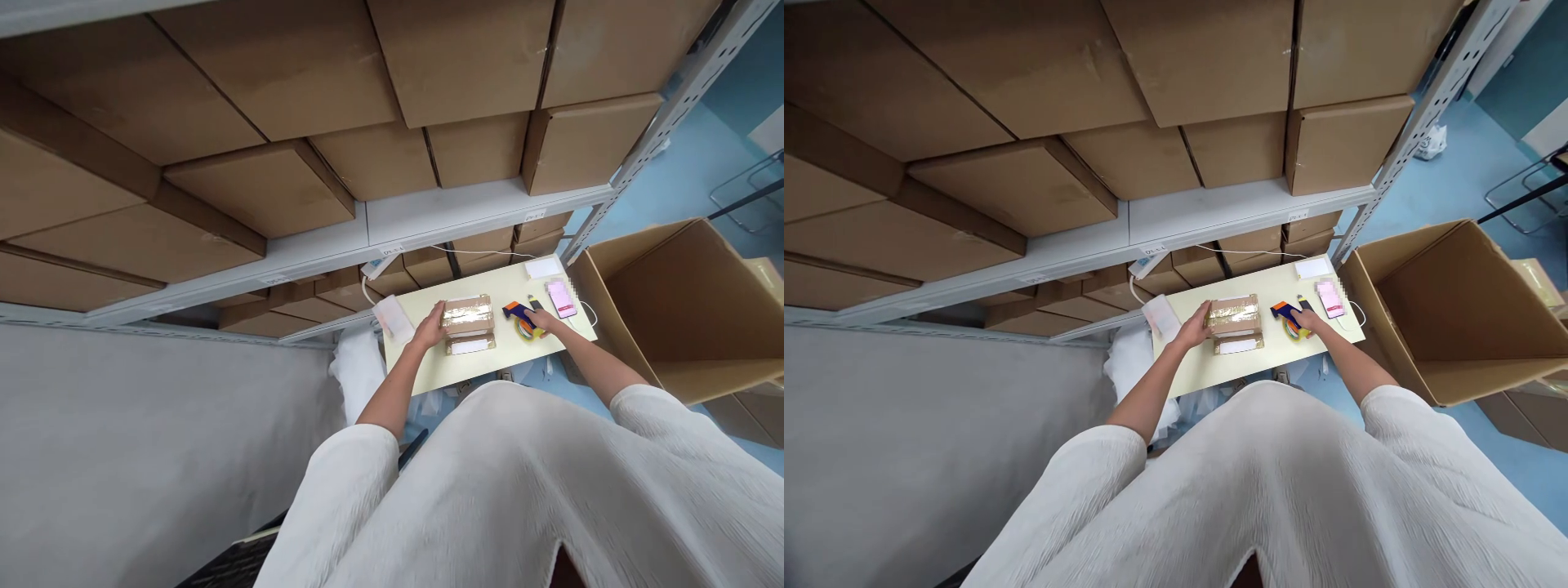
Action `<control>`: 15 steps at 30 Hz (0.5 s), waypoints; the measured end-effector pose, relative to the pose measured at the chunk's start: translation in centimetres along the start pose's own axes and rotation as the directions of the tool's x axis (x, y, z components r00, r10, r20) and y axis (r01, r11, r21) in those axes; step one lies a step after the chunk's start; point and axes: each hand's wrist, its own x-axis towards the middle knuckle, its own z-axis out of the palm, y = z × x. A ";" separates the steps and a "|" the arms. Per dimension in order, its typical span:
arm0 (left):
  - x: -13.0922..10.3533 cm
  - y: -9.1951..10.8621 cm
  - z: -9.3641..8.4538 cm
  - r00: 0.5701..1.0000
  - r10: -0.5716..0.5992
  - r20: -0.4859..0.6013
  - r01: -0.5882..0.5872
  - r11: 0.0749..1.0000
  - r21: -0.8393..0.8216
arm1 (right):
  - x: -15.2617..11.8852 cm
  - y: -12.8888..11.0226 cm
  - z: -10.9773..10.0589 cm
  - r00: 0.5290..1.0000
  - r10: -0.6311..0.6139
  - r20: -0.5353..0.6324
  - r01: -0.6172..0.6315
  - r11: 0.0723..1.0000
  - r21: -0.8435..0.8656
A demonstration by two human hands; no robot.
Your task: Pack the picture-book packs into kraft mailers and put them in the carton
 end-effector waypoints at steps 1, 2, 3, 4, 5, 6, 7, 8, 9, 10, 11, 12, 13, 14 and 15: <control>0.0 0.0 0.0 1.000 0.005 -0.001 -0.005 1.000 -0.003 | -0.1 0.1 0.3 1.000 0.022 0.013 -0.022 0.999 0.037; 0.0 0.0 0.0 1.000 0.008 -0.001 -0.008 1.000 -0.003 | -0.1 0.0 0.6 0.999 0.045 0.024 -0.047 0.997 0.068; 0.0 0.0 0.1 1.000 0.010 0.000 -0.010 1.000 -0.002 | -0.1 -0.2 0.8 0.998 0.054 0.015 -0.055 0.996 0.076; 0.0 0.0 0.1 1.000 0.012 0.002 -0.012 1.000 0.002 | -0.1 -0.5 1.1 0.999 0.047 -0.009 -0.047 0.998 0.048; -0.1 0.0 0.1 1.000 0.014 0.003 -0.014 1.000 0.007 | -0.1 -0.9 1.4 0.999 0.037 -0.038 -0.037 0.999 -0.001; -0.1 0.1 0.1 1.000 0.018 0.004 -0.018 1.000 0.012 | -0.2 -1.3 1.8 0.997 0.028 -0.067 -0.032 0.998 -0.056; -0.1 0.1 0.2 1.000 0.023 0.004 -0.023 1.000 0.016 | -0.2 -1.8 2.1 0.996 0.025 -0.088 -0.034 0.994 -0.106; -0.2 0.1 0.2 1.000 0.028 0.004 -0.028 0.999 0.017 | -0.2 -2.3 2.5 0.994 0.027 -0.104 -0.042 0.988 -0.149; -0.2 0.1 0.3 0.999 0.032 0.002 -0.032 0.999 0.017 | -0.3 -2.7 2.9 0.992 0.037 -0.117 -0.058 0.982 -0.182; -0.3 0.2 0.3 0.999 0.035 0.000 -0.035 0.999 0.015 | -0.3 -3.1 3.2 0.991 0.047 -0.128 -0.073 0.975 -0.208; -0.3 0.2 0.4 0.999 0.037 -0.003 -0.037 0.999 0.013 | -0.3 -3.4 3.6 0.989 0.058 -0.135 -0.088 0.970 -0.229; -0.4 0.2 0.4 0.999 0.039 -0.009 -0.039 0.999 0.009 | -0.3 -3.6 4.0 0.988 0.065 -0.139 -0.098 0.964 -0.246; -0.5 0.2 0.5 0.999 0.041 -0.015 -0.041 0.999 0.004 | -0.3 -3.8 4.3 0.988 0.068 -0.139 -0.103 0.959 -0.265; -0.6 0.1 0.6 0.999 0.040 -0.021 -0.040 0.999 -0.003 | -0.3 -3.8 4.5 0.989 0.066 -0.134 -0.102 0.952 -0.288; -0.8 0.1 0.6 0.999 0.034 -0.026 -0.034 0.999 -0.012 | -0.3 -3.8 4.7 0.990 0.060 -0.124 -0.096 0.944 -0.316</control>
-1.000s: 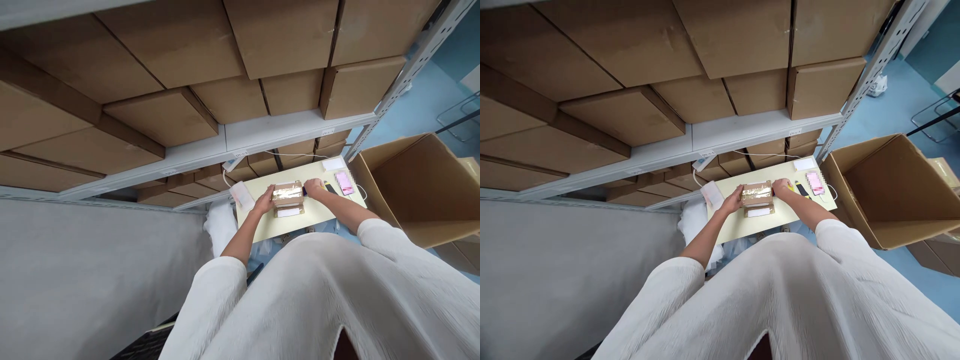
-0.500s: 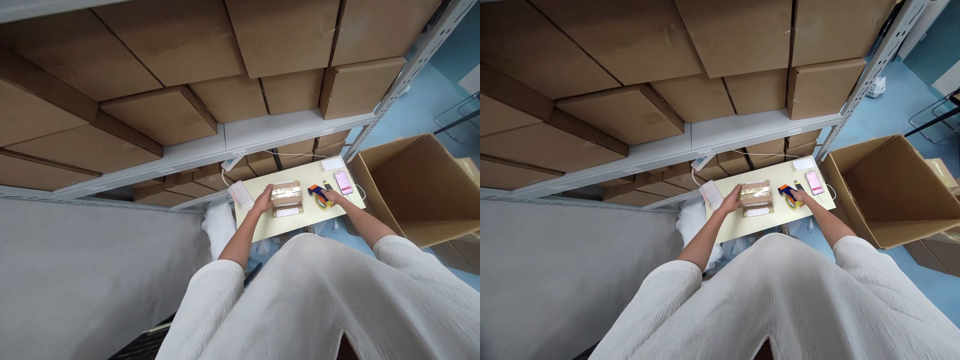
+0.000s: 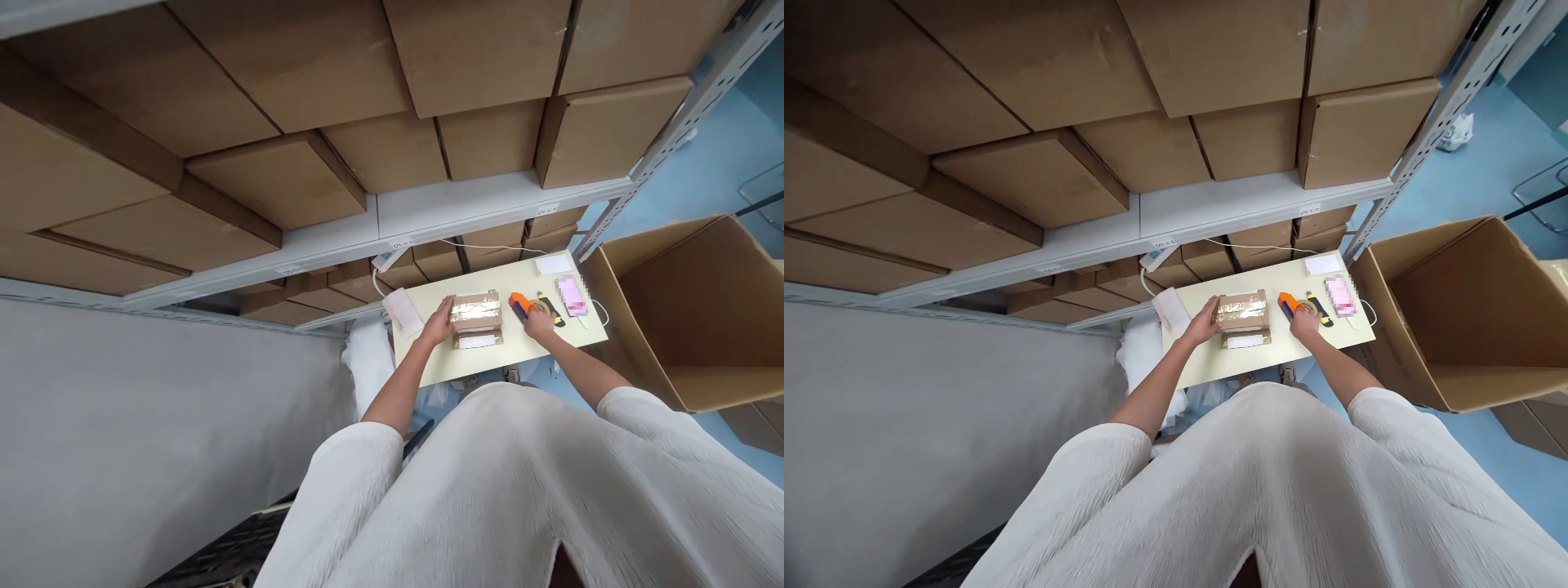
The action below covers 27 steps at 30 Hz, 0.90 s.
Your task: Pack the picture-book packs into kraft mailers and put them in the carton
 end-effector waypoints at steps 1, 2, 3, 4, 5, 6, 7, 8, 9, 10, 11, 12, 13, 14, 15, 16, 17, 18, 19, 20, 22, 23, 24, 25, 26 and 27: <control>-0.2 0.0 0.1 1.000 -0.012 -0.004 0.012 1.000 -0.013 | 0.0 0.0 0.1 1.000 -0.015 0.005 0.016 0.999 -0.034; -0.3 -0.1 0.1 1.000 -0.029 -0.006 0.029 0.999 -0.028 | -0.1 0.0 0.2 1.000 -0.030 0.005 0.030 0.997 -0.067; -0.5 -0.1 0.2 0.999 -0.047 -0.006 0.047 0.998 -0.044 | -0.2 -0.1 0.1 0.999 -0.044 -0.006 0.043 0.995 -0.092; -0.6 -0.1 0.3 0.998 -0.063 -0.007 0.063 0.996 -0.059 | -0.4 -0.3 -0.1 0.998 -0.054 -0.032 0.051 0.994 -0.101; -0.7 -0.1 0.5 0.997 -0.075 -0.013 0.074 0.995 -0.071 | -0.6 -0.7 -0.4 0.995 -0.062 -0.072 0.055 0.994 -0.090; -0.7 -0.1 0.6 0.996 -0.082 -0.027 0.080 0.994 -0.080 | -0.8 -1.2 -0.8 0.991 -0.067 -0.116 0.060 0.996 -0.058; -0.6 0.0 0.8 0.995 -0.090 -0.046 0.086 0.992 -0.087 | -0.9 -1.9 -1.4 0.986 -0.071 -0.151 0.070 0.998 -0.010; -0.5 0.1 1.0 0.992 -0.103 -0.071 0.096 0.991 -0.093 | -1.1 -2.7 -2.0 0.982 -0.076 -0.174 0.085 0.995 0.045; -0.2 0.3 1.2 0.987 -0.126 -0.098 0.116 0.988 -0.100 | -1.3 -3.7 -2.6 0.980 -0.086 -0.177 0.104 0.990 0.096; 0.2 0.5 1.4 0.980 -0.159 -0.121 0.146 0.983 -0.110 | -1.3 -4.8 -3.2 0.981 -0.103 -0.162 0.125 0.983 0.132; 0.7 0.7 1.7 0.970 -0.198 -0.140 0.181 0.976 -0.124 | -1.4 -5.9 -3.7 0.982 -0.123 -0.146 0.145 0.978 0.152; 1.2 0.8 2.0 0.959 -0.238 -0.155 0.217 0.966 -0.141 | -1.4 -7.0 -4.0 0.982 -0.139 -0.126 0.158 0.975 0.158; 1.7 1.0 2.2 0.947 -0.273 -0.169 0.247 0.956 -0.159 | -1.3 -8.1 -4.3 0.983 -0.149 -0.107 0.164 0.974 0.154; 2.1 1.2 2.5 0.936 -0.301 -0.181 0.271 0.947 -0.174 | -1.1 -9.0 -4.4 0.985 -0.150 -0.087 0.161 0.977 0.143; 2.6 1.3 2.7 0.928 -0.323 -0.188 0.291 0.940 -0.180 | -1.0 -9.7 -4.3 0.987 -0.144 -0.069 0.152 0.980 0.129; 2.9 1.4 2.9 0.921 -0.341 -0.188 0.310 0.934 -0.177 | -0.8 -10.2 -4.2 0.989 -0.135 -0.055 0.141 0.983 0.116; 3.2 1.4 3.1 0.916 -0.357 -0.181 0.330 0.929 -0.166 | -0.5 -10.5 -4.1 0.991 -0.126 -0.047 0.131 0.986 0.104; 3.3 1.3 3.1 0.913 -0.372 -0.169 0.348 0.925 -0.152 | -0.2 -10.6 -3.9 0.992 -0.122 -0.044 0.126 0.987 0.095; 3.4 1.2 3.1 0.911 -0.381 -0.155 0.361 0.921 -0.143 | 0.1 -10.5 -3.8 0.991 -0.126 -0.046 0.130 0.988 0.089; 3.3 0.9 3.1 0.912 -0.383 -0.145 0.364 0.921 -0.142 | 0.4 -10.2 -3.7 0.989 -0.137 -0.052 0.141 0.986 0.086; 3.1 0.2 2.7 0.922 -0.357 -0.151 0.331 0.928 -0.172 | 1.0 -9.5 -3.6 0.983 -0.168 -0.070 0.174 0.980 0.094; 2.9 -0.3 2.5 0.928 -0.336 -0.162 0.302 0.932 -0.202 | 1.3 -9.1 -3.7 0.980 -0.182 -0.079 0.191 0.975 0.113; 2.8 -0.7 2.2 0.933 -0.314 -0.176 0.269 0.933 -0.238 | 1.6 -8.7 -3.7 0.977 -0.196 -0.090 0.207 0.968 0.141; 2.6 -1.0 2.0 0.937 -0.295 -0.189 0.237 0.931 -0.277 | 1.8 -8.4 -3.8 0.973 -0.205 -0.102 0.221 0.960 0.175; 2.5 -1.3 1.8 0.939 -0.281 -0.199 0.211 0.925 -0.315 | 1.9 -8.2 -3.8 0.971 -0.211 -0.112 0.231 0.951 0.208; 2.3 -1.5 1.6 0.940 -0.274 -0.202 0.192 0.917 -0.350 | 2.0 -8.0 -3.9 0.969 -0.214 -0.120 0.237 0.942 0.237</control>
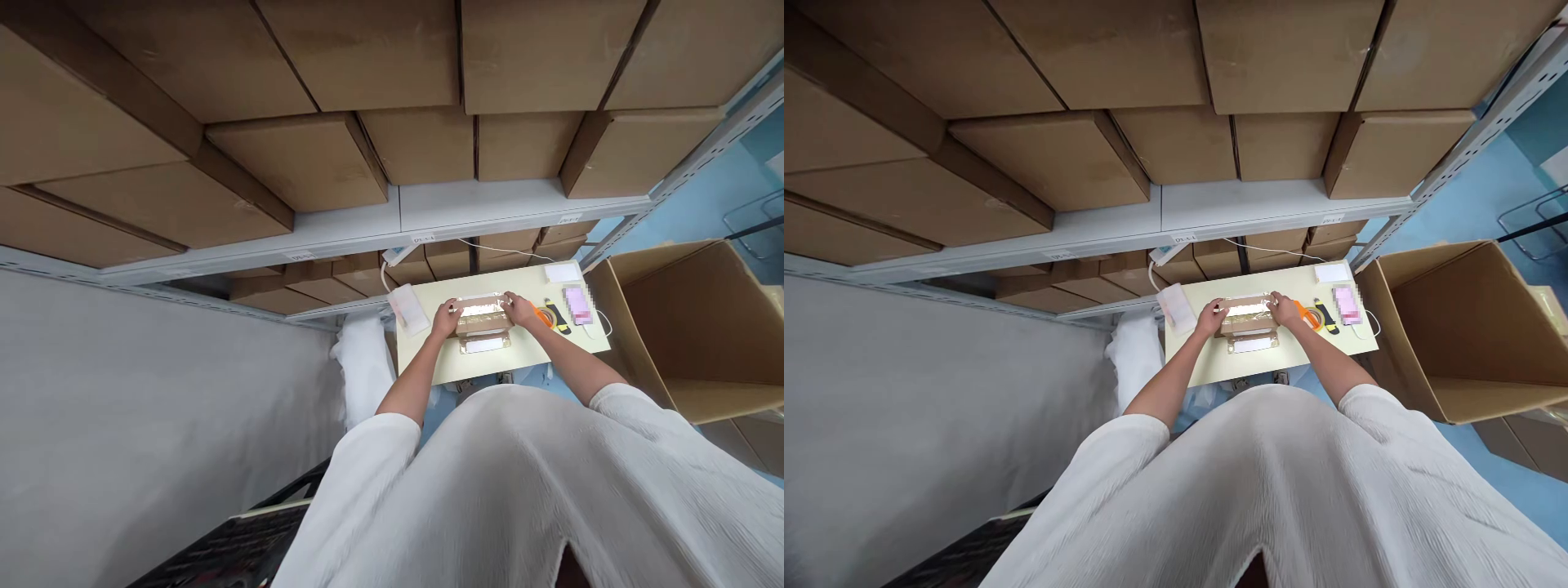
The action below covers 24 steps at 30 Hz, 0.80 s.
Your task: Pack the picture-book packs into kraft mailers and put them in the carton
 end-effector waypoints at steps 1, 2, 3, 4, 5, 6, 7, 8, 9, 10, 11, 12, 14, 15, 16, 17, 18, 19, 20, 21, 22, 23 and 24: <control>-0.1 0.0 -0.2 1.000 0.001 0.001 -0.001 0.999 -0.032 | 0.0 0.1 -0.1 1.000 -0.003 -0.005 0.003 1.000 0.024; -0.2 0.2 -0.4 1.000 -0.003 0.000 0.003 0.998 -0.055 | -0.1 0.2 -0.1 1.000 -0.008 -0.009 0.009 0.999 0.042; -0.3 0.4 -0.5 1.000 -0.007 -0.008 0.007 0.998 -0.069 | -0.2 0.3 -0.2 1.000 -0.016 -0.015 0.016 0.998 0.056; -0.5 0.8 -0.6 1.000 -0.008 -0.028 0.006 0.997 -0.076 | -0.4 0.3 -0.4 0.999 -0.028 -0.028 0.030 0.997 0.069; -0.6 1.3 -0.8 0.998 0.000 -0.060 -0.005 0.997 -0.082 | -0.5 0.3 -0.5 0.997 -0.047 -0.055 0.051 0.995 0.081; -0.7 1.8 -1.1 0.994 0.015 -0.104 -0.024 0.996 -0.087 | -0.6 0.3 -0.8 0.993 -0.067 -0.097 0.076 0.993 0.091; -0.7 2.4 -1.4 0.987 0.039 -0.154 -0.054 0.994 -0.091 | -0.7 0.2 -1.0 0.985 -0.087 -0.150 0.103 0.990 0.099; -0.8 3.0 -1.7 0.977 0.066 -0.203 -0.089 0.991 -0.104 | -0.7 0.1 -1.3 0.973 -0.104 -0.207 0.128 0.986 0.106; -0.8 3.6 -2.1 0.966 0.086 -0.245 -0.117 0.986 -0.117 | -0.8 0.0 -1.5 0.959 -0.118 -0.259 0.152 0.982 0.115; -0.8 4.0 -2.5 0.955 0.093 -0.282 -0.132 0.984 -0.121 | -0.8 -0.2 -1.7 0.945 -0.130 -0.301 0.174 0.977 0.125; -0.8 4.4 -2.8 0.946 0.094 -0.311 -0.138 0.983 -0.121 | -0.9 -0.4 -1.8 0.933 -0.139 -0.330 0.193 0.972 0.135; -0.9 4.6 -2.9 0.939 0.092 -0.332 -0.137 0.984 -0.116 | -1.0 -0.5 -1.7 0.927 -0.146 -0.347 0.207 0.967 0.147; -1.2 4.3 -2.7 0.935 0.084 -0.346 -0.127 0.987 -0.103 | -1.2 -0.4 -1.1 0.923 -0.151 -0.354 0.223 0.959 0.172; -1.5 3.8 -2.3 0.938 0.079 -0.338 -0.119 0.988 -0.101 | -1.4 -0.2 -0.5 0.924 -0.153 -0.350 0.227 0.957 0.182; -1.9 3.1 -1.7 0.944 0.072 -0.321 -0.109 0.989 -0.101 | -1.7 0.2 0.3 0.928 -0.156 -0.338 0.230 0.954 0.191; -2.4 2.3 -0.9 0.953 0.059 -0.296 -0.093 0.990 -0.105 | -2.0 0.7 1.2 0.936 -0.159 -0.316 0.229 0.953 0.199; -2.9 1.4 -0.1 0.963 0.039 -0.266 -0.071 0.991 -0.111 | -2.2 1.4 2.2 0.946 -0.160 -0.282 0.224 0.952 0.208; -3.5 0.4 0.8 0.973 0.021 -0.231 -0.049 0.992 -0.114 | -2.5 2.1 3.2 0.960 -0.158 -0.232 0.210 0.952 0.221; -4.0 -0.5 1.6 0.980 0.009 -0.197 -0.032 0.993 -0.114 | -2.7 2.8 4.1 0.974 -0.148 -0.170 0.187 0.953 0.240; -4.5 -1.3 2.3 0.986 0.002 -0.169 -0.022 0.993 -0.115 | -2.9 3.5 4.9 0.985 -0.133 -0.108 0.158 0.952 0.264; -4.8 -2.0 2.8 0.989 -0.003 -0.148 -0.014 0.993 -0.118 | -2.9 4.1 5.6 0.991 -0.118 -0.062 0.131 0.949 0.288; -5.0 -2.5 3.2 0.991 -0.019 -0.129 0.003 0.992 -0.122 | -2.8 4.6 6.0 0.994 -0.103 -0.034 0.109 0.944 0.312; -5.0 -2.7 3.4 0.992 -0.049 -0.116 0.034 0.991 -0.128 | -2.5 4.8 6.2 0.996 -0.086 -0.025 0.089 0.937 0.339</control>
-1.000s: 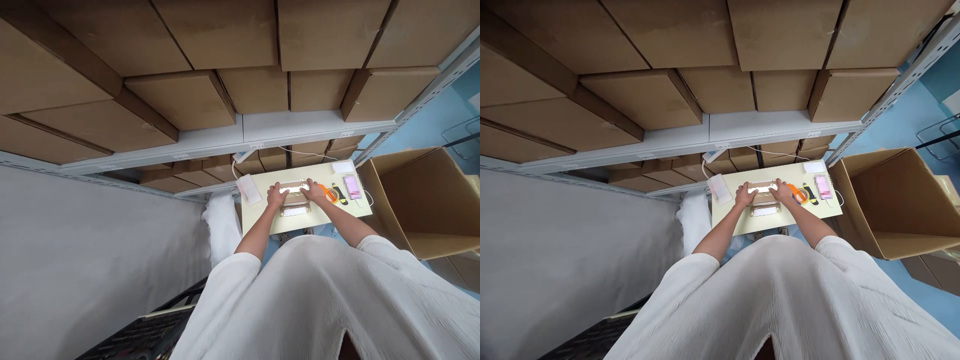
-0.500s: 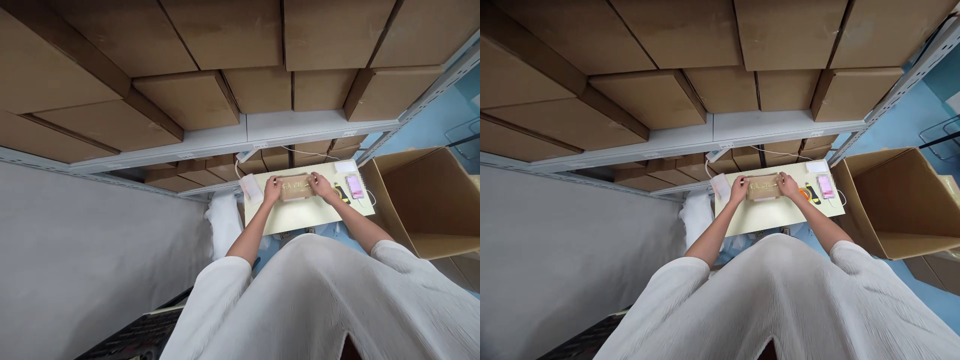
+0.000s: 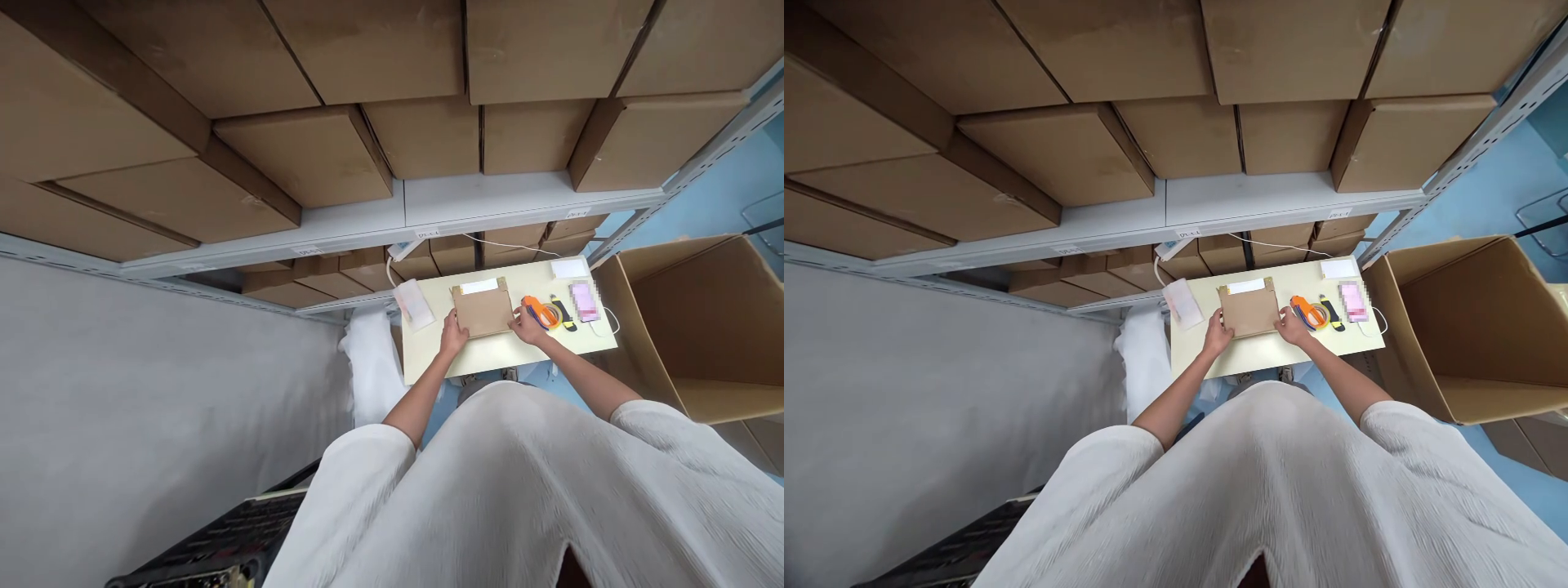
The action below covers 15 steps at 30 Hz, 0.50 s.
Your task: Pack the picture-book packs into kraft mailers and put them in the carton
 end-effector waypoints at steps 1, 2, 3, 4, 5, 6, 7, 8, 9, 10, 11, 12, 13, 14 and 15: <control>0.2 -0.1 0.0 0.999 -0.037 -0.001 0.037 0.999 -0.006 | 0.4 0.2 0.0 1.000 0.018 -0.011 -0.018 0.999 0.032; 0.6 0.1 -0.1 0.997 -0.076 -0.008 0.075 0.997 -0.017 | 0.8 0.1 -0.2 0.999 0.038 -0.026 -0.036 0.997 0.071; 1.1 0.4 -0.2 0.993 -0.113 -0.020 0.112 0.993 -0.034 | 1.3 -0.1 -0.4 0.997 0.059 -0.040 -0.054 0.992 0.113; 1.7 0.9 -0.4 0.989 -0.142 -0.031 0.140 0.988 -0.061 | 1.9 -0.5 -0.6 0.995 0.082 -0.049 -0.074 0.985 0.158; 2.3 1.4 -0.7 0.985 -0.166 -0.036 0.162 0.983 -0.092 | 2.4 -1.0 -0.8 0.993 0.105 -0.050 -0.093 0.975 0.200; 2.8 2.0 -0.9 0.981 -0.192 -0.032 0.187 0.975 -0.120 | 2.8 -1.5 -1.1 0.992 0.123 -0.041 -0.110 0.964 0.240; 3.2 2.5 -1.0 0.975 -0.220 -0.019 0.216 0.966 -0.142 | 3.1 -2.0 -1.3 0.990 0.136 -0.022 -0.125 0.952 0.279; 3.4 3.0 -1.2 0.969 -0.248 0.000 0.245 0.957 -0.157 | 3.3 -2.4 -1.4 0.989 0.147 0.003 -0.140 0.938 0.318; 3.6 3.4 -1.3 0.963 -0.270 0.021 0.269 0.949 -0.167 | 3.3 -2.8 -1.5 0.987 0.156 0.031 -0.157 0.921 0.355; 3.6 3.7 -1.4 0.959 -0.280 0.037 0.282 0.944 -0.173 | 3.3 -3.1 -1.6 0.985 0.161 0.056 -0.170 0.905 0.390; 3.5 4.0 -1.6 0.960 -0.276 0.047 0.280 0.943 -0.180 | 3.2 -3.3 -1.6 0.984 0.162 0.072 -0.178 0.890 0.421; 3.3 4.3 -1.7 0.965 -0.257 0.051 0.262 0.946 -0.190 | 3.0 -3.5 -1.7 0.984 0.161 0.073 -0.177 0.877 0.446; 3.1 4.5 -1.9 0.973 -0.227 0.048 0.232 0.951 -0.206 | 2.7 -3.6 -1.9 0.987 0.151 0.062 -0.163 0.869 0.467; 2.9 4.7 -2.1 0.981 -0.192 0.040 0.196 0.954 -0.225 | 2.5 -3.7 -2.0 0.990 0.134 0.041 -0.137 0.863 0.485; 2.7 4.9 -2.3 0.987 -0.157 0.030 0.160 0.956 -0.247 | 2.2 -3.8 -2.2 0.994 0.111 0.017 -0.104 0.857 0.504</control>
